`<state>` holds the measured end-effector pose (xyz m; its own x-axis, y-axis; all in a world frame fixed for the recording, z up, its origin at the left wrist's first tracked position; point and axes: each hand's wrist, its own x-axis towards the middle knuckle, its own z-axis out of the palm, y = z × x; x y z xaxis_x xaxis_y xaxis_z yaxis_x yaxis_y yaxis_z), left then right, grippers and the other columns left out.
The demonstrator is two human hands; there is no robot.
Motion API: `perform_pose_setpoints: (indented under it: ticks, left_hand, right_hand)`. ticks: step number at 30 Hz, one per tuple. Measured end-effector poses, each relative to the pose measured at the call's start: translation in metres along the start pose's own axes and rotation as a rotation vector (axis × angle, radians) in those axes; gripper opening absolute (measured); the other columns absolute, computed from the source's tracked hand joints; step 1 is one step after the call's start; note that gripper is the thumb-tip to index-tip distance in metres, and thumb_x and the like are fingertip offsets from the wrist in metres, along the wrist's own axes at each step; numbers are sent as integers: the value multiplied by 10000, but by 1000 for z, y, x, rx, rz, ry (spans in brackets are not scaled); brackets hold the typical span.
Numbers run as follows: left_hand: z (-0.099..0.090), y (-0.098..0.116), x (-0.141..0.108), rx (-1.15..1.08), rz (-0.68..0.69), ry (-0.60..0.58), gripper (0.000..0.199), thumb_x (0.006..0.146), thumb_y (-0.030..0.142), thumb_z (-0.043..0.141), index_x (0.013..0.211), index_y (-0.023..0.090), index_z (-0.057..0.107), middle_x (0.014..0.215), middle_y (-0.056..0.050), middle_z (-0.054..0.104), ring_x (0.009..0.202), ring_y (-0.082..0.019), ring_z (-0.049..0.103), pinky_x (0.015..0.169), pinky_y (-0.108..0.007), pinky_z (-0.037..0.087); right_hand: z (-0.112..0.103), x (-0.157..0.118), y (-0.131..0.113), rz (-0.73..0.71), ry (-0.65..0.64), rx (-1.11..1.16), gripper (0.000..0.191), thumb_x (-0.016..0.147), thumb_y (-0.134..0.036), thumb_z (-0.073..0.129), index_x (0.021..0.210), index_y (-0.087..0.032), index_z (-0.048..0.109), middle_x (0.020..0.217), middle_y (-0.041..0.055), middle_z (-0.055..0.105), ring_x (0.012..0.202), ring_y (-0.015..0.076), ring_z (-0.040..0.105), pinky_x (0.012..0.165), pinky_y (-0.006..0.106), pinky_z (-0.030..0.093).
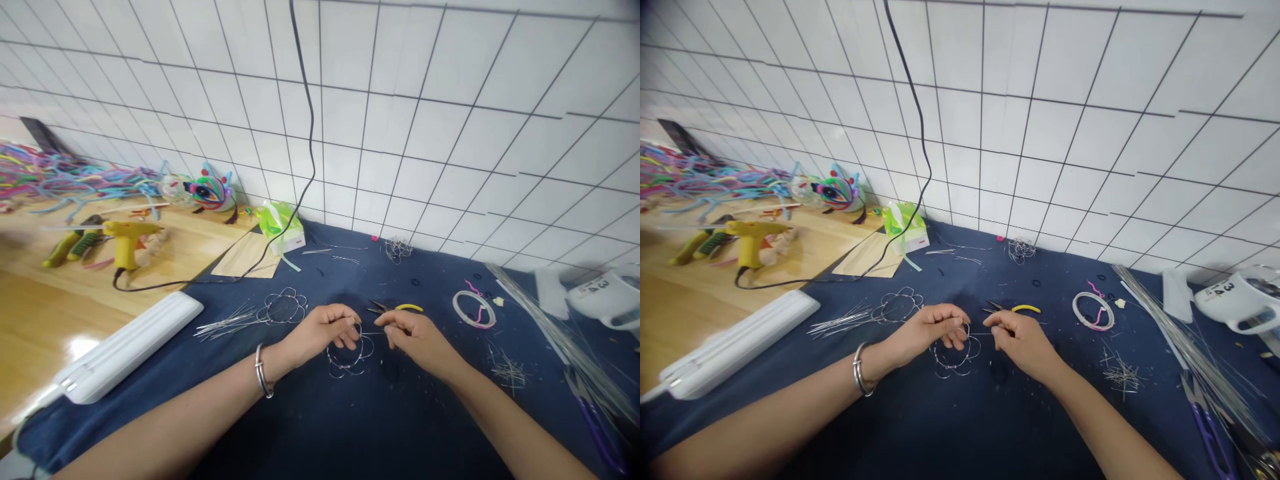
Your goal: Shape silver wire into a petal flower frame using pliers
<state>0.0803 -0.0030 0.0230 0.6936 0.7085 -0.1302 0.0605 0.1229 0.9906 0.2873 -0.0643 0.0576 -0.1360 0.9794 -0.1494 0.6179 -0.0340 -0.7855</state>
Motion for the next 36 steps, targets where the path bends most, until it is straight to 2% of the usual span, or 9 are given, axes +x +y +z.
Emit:
perform_pose_setpoints:
  ticks: [10, 16, 24, 36]
  left_hand:
    - [-4, 3, -2, -233, -85, -93, 355, 852, 414, 443, 1044, 128, 531, 856, -127, 658, 688, -183, 648, 565, -259, 453]
    - [-9, 1, 1, -338, -136, -108, 448, 845, 486, 409, 1048, 107, 536, 872, -155, 654, 684, -196, 649, 554, -260, 455]
    - [-11, -2, 3, -396, -143, -142, 585, 844, 575, 290, 1031, 86, 552, 862, -176, 650, 676, -214, 650, 538, -266, 446]
    - [-13, -6, 7, -411, -145, -167, 571, 866, 545, 266, 1022, 81, 560, 879, -178, 643, 702, -221, 647, 562, -282, 453]
  right_hand:
    - [1, 1, 2, -4, 56, -7, 230, 800, -260, 426, 953, -206, 589, 624, -29, 577, 560, 106, 483, 559, 225, 353]
    - [3, 3, 4, 15, 66, 11, 212, 798, -253, 430, 934, -218, 590, 616, -38, 572, 570, 106, 486, 571, 223, 355]
    - [2, 2, 2, -18, 112, 2, 203, 803, -252, 428, 917, -213, 592, 612, -39, 563, 544, 103, 469, 559, 227, 349]
    - [3, 5, 8, -7, 170, 44, 204, 805, -270, 446, 941, -232, 594, 622, -45, 563, 569, 105, 485, 557, 221, 352]
